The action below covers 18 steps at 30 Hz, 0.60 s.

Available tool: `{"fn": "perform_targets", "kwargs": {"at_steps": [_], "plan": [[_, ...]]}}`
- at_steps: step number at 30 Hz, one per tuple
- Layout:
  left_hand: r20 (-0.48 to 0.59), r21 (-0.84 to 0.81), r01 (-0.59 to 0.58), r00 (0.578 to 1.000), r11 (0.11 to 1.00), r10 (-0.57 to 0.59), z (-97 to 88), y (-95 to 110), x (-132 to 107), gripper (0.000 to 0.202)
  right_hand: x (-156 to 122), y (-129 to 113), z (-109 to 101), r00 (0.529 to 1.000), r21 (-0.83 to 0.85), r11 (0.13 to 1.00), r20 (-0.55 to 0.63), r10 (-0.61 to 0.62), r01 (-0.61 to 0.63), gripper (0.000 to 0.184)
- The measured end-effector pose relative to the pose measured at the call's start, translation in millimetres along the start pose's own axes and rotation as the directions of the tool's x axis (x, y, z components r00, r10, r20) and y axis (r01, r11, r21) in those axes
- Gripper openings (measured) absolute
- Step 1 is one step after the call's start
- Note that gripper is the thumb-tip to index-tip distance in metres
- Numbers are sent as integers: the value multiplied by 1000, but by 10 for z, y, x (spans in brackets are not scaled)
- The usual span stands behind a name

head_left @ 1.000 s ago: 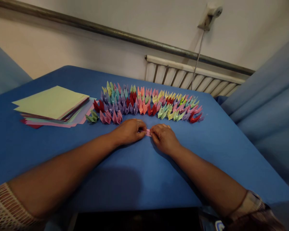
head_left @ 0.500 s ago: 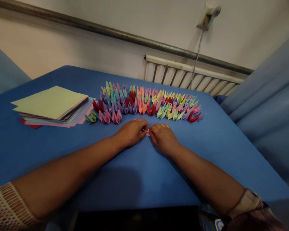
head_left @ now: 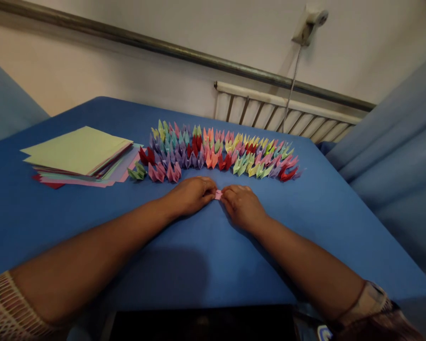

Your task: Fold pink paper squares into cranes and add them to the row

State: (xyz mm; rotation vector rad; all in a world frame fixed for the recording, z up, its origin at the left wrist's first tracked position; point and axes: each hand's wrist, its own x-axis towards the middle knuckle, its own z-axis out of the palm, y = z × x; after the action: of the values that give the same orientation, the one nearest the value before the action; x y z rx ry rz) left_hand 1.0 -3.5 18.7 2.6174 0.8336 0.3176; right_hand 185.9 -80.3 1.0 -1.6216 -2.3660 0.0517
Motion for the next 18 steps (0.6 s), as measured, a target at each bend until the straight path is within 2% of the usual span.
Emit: {"fn": "perform_targets", "kwargs": {"at_steps": [8, 18], "plan": [[10, -19, -8, 1000, 1000, 9, -31, 8, 19, 20, 30, 55, 20, 999, 143, 989, -4, 36, -35, 23], [-12, 74, 11, 1000, 997, -10, 12, 10, 53, 21, 57, 61, 42, 999, 99, 994, -18, 44, -42, 21]]}}
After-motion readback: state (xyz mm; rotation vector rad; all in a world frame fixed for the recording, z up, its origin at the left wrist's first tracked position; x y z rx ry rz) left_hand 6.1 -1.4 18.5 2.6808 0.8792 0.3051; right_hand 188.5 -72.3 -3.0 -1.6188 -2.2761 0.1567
